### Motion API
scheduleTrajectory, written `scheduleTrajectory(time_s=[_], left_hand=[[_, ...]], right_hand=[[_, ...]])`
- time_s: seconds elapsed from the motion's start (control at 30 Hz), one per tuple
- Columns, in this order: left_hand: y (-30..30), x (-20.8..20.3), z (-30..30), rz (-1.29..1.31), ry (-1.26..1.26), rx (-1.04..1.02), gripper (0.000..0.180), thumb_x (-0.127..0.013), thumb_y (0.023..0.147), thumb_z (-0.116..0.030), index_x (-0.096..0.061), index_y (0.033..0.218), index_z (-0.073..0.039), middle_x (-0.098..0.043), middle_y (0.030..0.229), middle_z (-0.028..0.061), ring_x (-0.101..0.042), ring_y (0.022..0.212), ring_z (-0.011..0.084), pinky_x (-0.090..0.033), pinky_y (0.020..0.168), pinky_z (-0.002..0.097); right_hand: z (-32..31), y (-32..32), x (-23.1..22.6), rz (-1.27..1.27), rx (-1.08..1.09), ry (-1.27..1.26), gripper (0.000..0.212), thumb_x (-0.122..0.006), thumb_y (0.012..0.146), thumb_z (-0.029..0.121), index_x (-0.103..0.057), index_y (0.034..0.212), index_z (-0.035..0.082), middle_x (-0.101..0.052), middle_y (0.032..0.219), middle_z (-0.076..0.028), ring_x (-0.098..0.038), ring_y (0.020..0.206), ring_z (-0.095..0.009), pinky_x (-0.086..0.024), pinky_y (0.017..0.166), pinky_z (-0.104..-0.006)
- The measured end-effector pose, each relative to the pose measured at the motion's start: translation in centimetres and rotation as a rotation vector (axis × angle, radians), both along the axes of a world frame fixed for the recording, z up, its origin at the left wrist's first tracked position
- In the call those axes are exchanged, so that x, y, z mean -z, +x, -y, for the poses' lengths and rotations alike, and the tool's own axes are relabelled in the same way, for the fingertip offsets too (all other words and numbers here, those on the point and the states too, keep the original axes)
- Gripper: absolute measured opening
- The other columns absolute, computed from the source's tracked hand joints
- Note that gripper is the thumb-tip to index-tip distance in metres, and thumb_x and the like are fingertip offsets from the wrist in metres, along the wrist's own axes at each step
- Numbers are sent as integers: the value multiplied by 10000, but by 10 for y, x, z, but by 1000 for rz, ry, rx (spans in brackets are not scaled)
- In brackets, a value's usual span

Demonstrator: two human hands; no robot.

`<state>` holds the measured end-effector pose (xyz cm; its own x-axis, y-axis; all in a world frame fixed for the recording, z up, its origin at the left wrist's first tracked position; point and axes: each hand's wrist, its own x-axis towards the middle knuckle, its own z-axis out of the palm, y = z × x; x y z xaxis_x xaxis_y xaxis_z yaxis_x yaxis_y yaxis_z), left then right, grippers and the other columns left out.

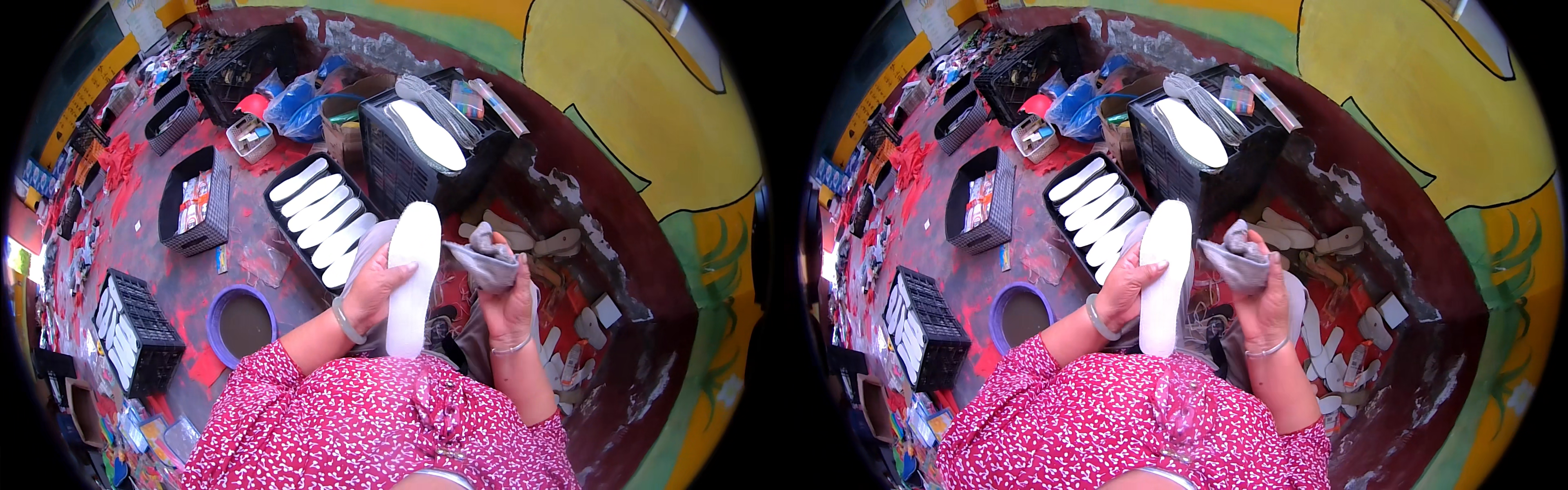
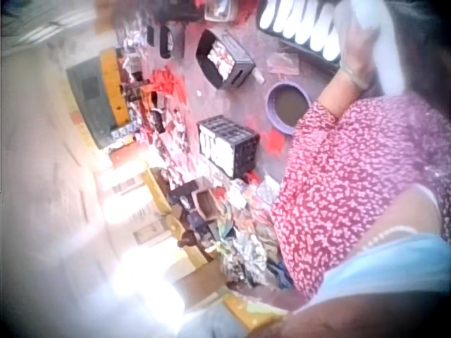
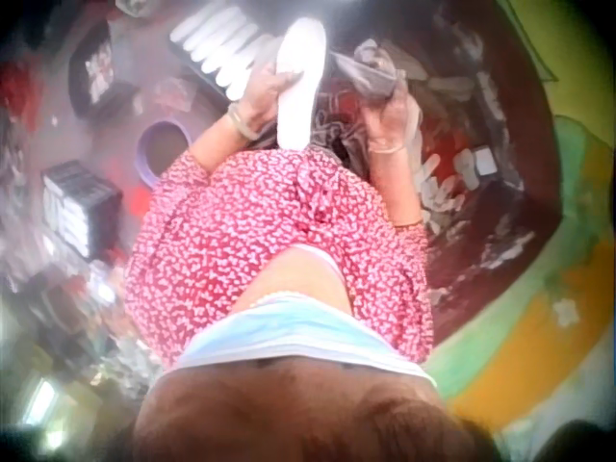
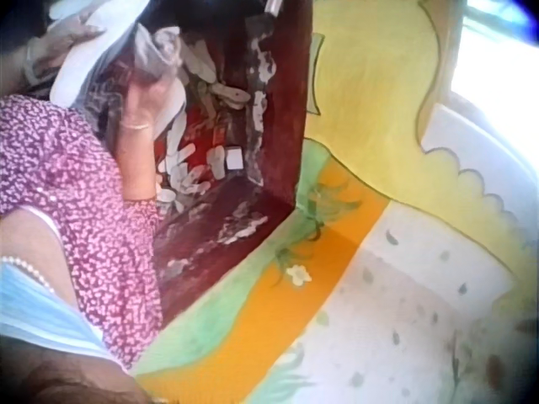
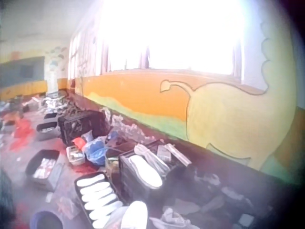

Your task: The person wipes and cleans shoe insoles by hand using a cloth, then places them into a storage crate.

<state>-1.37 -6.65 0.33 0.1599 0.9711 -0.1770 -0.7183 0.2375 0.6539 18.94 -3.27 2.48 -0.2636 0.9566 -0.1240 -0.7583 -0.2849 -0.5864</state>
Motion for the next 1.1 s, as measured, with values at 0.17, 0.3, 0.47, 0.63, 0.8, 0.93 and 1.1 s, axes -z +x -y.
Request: scheduleTrajectory(time_s=[0.17,0.3,0.47,0.63,0.8,0.93,1.1], left_hand=[[14,-12,-8,39,97,-101,386,-523,886,8,-451,1263,-37,-595,1144,96,-612,1003,197,-500,882,342],[15,0,-7,-74,137,-78,383,-510,900,16,-451,1275,-41,-587,1165,93,-598,1021,188,-495,896,338],[21,2,-10,-180,220,-18,347,-522,910,-7,-479,1250,-56,-590,1153,73,-584,1018,154,-493,878,317],[24,-13,-17,-352,295,115,289,-538,914,-21,-523,1200,-59,-616,1102,52,-595,982,133,-502,845,296],[31,-23,-17,-412,331,204,261,-553,913,-29,-538,1173,-52,-633,1064,53,-609,954,129,-507,829,288],[35,-29,-15,-478,338,270,256,-556,914,-39,-534,1169,-35,-638,1051,58,-614,959,136,-505,840,299],[35,-20,-17,-655,380,382,312,-548,913,-46,-516,1222,-16,-627,1074,55,-591,988,123,-485,866,287]], right_hand=[[31,-35,0,576,-215,401,775,-664,864,236,-221,1470,40,-417,1385,-107,-425,1232,-159,-333,1026,-289],[35,-38,4,783,-33,464,686,-623,887,148,-260,1457,31,-495,1314,-113,-489,1155,-157,-373,988,-276],[27,-38,-1,579,144,381,628,-585,910,90,-271,1447,5,-515,1277,-86,-504,1092,-116,-404,930,-235],[6,-31,-15,568,302,466,492,-550,927,53,-389,1386,-24,-515,1296,-89,-501,1094,-109,-401,928,-223],[-18,-14,-32,655,355,521,373,-546,925,38,-513,1291,-27,-602,1178,-67,-542,1024,-101,-419,895,-216],[-31,-1,-50,731,293,634,291,-536,918,15,-585,1202,-22,-634,1123,-67,-568,990,-103,-439,872,-221],[-48,14,-80,1028,54,1105,308,-542,826,-48,-634,1114,12,-659,1021,-123,-635,928,-208,-480,834,-274]])
